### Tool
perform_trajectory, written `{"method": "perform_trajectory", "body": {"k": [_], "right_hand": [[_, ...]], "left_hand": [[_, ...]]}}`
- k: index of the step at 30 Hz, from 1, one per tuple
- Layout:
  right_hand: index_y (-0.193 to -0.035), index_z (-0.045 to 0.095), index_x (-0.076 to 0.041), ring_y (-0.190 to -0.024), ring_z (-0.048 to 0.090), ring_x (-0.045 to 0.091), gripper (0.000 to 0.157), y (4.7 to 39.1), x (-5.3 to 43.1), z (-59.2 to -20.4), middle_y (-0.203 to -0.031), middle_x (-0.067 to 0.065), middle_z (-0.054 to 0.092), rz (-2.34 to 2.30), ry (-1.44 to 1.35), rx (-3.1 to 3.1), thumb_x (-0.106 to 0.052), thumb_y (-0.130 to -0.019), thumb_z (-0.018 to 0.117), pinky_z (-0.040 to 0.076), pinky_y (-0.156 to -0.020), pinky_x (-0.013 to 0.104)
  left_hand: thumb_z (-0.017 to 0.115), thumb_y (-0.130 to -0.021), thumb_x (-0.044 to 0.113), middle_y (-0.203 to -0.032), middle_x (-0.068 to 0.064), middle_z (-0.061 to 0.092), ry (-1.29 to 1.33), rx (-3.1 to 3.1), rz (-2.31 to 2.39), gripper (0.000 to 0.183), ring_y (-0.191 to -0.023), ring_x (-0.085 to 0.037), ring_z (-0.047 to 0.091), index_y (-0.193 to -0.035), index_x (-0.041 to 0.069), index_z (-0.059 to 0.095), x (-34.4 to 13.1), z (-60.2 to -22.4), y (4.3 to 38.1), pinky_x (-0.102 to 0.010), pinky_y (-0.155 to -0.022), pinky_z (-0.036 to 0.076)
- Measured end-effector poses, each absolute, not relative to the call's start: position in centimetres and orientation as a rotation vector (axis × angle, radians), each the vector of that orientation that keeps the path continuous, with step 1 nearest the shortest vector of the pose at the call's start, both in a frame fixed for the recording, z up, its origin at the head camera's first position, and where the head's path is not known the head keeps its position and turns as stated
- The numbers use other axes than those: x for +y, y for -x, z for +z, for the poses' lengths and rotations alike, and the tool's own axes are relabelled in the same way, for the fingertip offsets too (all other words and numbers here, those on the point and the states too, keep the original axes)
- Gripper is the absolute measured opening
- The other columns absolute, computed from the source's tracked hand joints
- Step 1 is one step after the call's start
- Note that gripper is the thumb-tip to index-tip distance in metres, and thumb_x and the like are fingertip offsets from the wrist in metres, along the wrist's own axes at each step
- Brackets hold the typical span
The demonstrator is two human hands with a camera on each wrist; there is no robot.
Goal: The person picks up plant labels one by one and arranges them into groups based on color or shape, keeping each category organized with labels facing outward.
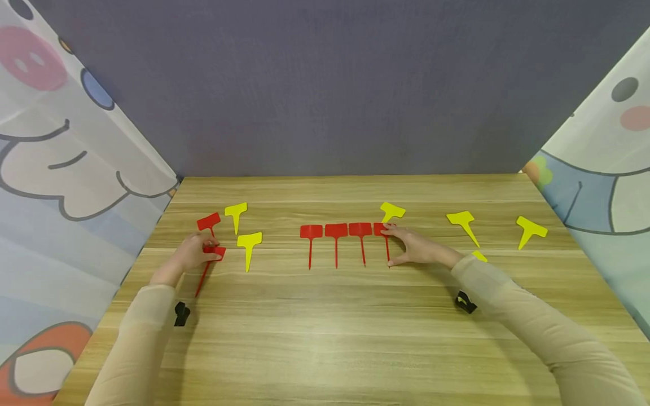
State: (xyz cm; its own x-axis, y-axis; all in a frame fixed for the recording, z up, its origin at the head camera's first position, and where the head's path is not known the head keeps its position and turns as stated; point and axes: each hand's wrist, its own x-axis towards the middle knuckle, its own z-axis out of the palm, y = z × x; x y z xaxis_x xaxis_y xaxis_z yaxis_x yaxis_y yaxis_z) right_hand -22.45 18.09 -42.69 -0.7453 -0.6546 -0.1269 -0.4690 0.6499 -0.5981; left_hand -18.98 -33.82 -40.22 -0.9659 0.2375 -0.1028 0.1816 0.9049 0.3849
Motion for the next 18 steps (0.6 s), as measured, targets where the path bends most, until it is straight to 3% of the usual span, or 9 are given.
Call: {"method": "perform_trajectory", "body": {"k": [11,18], "right_hand": [[-0.133,0.033,0.004,-0.129,0.015,0.041,0.082,22.46,18.04,-42.68,-0.143,0.021,0.020,-0.791,0.895,2.532,-0.032,-0.071,0.073,0.019,-0.101,0.055],[-0.133,0.034,0.004,-0.129,0.015,0.040,0.082,22.50,18.12,-42.81,-0.143,0.020,0.020,-0.797,0.901,2.535,-0.032,-0.071,0.073,0.019,-0.102,0.055]], "left_hand": [[0.072,-0.071,0.010,-0.098,-0.027,0.053,-0.345,2.850,0.568,0.036,-0.093,-0.042,0.047,-0.097,-0.008,0.057,-33.92,-39.68,18.99,-0.053,-0.080,0.040],[0.074,-0.069,0.010,-0.092,-0.023,0.057,-0.402,2.849,0.595,0.031,-0.089,-0.040,0.049,-0.089,-0.007,0.057,-34.06,-39.68,19.32,-0.052,-0.078,0.040]]}}
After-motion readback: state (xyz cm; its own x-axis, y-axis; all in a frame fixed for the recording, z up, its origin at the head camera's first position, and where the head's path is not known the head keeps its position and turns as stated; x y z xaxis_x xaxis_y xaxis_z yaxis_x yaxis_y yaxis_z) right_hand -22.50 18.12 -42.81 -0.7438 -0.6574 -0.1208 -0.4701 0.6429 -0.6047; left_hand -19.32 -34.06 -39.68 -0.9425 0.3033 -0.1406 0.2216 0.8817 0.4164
